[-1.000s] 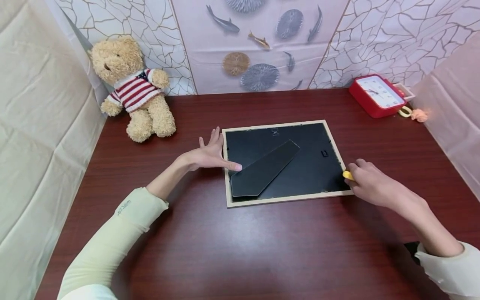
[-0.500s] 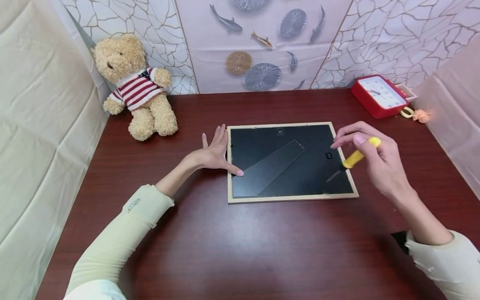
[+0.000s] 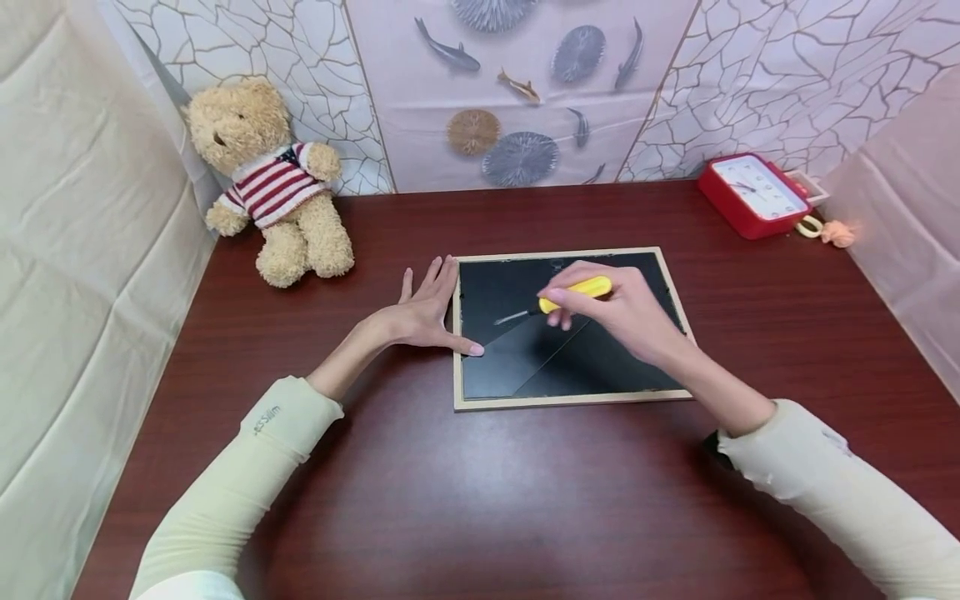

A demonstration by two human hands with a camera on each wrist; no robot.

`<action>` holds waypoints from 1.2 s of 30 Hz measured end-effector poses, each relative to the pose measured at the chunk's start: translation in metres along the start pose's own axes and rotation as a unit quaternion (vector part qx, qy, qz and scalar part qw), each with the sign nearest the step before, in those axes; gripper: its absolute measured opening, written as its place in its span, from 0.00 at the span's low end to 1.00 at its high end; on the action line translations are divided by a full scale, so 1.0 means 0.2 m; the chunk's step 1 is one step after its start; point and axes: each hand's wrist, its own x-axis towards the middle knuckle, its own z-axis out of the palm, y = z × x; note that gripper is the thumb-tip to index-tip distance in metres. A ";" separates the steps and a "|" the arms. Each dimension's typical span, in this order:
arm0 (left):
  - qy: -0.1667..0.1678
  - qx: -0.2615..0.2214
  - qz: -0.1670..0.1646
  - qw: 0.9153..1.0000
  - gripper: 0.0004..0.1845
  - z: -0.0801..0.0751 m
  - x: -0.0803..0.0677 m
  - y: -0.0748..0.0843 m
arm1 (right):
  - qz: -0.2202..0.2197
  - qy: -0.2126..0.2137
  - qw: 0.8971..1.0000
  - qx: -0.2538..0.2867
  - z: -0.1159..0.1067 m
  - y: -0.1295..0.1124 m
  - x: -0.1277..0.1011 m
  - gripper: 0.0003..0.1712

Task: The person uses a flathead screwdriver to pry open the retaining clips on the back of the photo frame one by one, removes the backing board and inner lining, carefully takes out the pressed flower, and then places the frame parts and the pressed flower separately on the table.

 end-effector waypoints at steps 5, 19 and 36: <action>0.001 0.006 0.001 1.000 0.83 0.00 0.00 -0.01 | 0.096 0.021 0.986 0.135 0.09 0.08 0.12 0.15; 0.005 0.004 0.000 1.000 0.82 0.01 0.00 -0.01 | 0.137 0.025 0.988 0.065 0.18 0.20 0.32 0.17; 0.019 0.003 0.005 1.000 0.84 0.02 -0.01 -0.03 | 0.061 -0.023 0.990 -0.128 0.20 0.10 0.37 0.11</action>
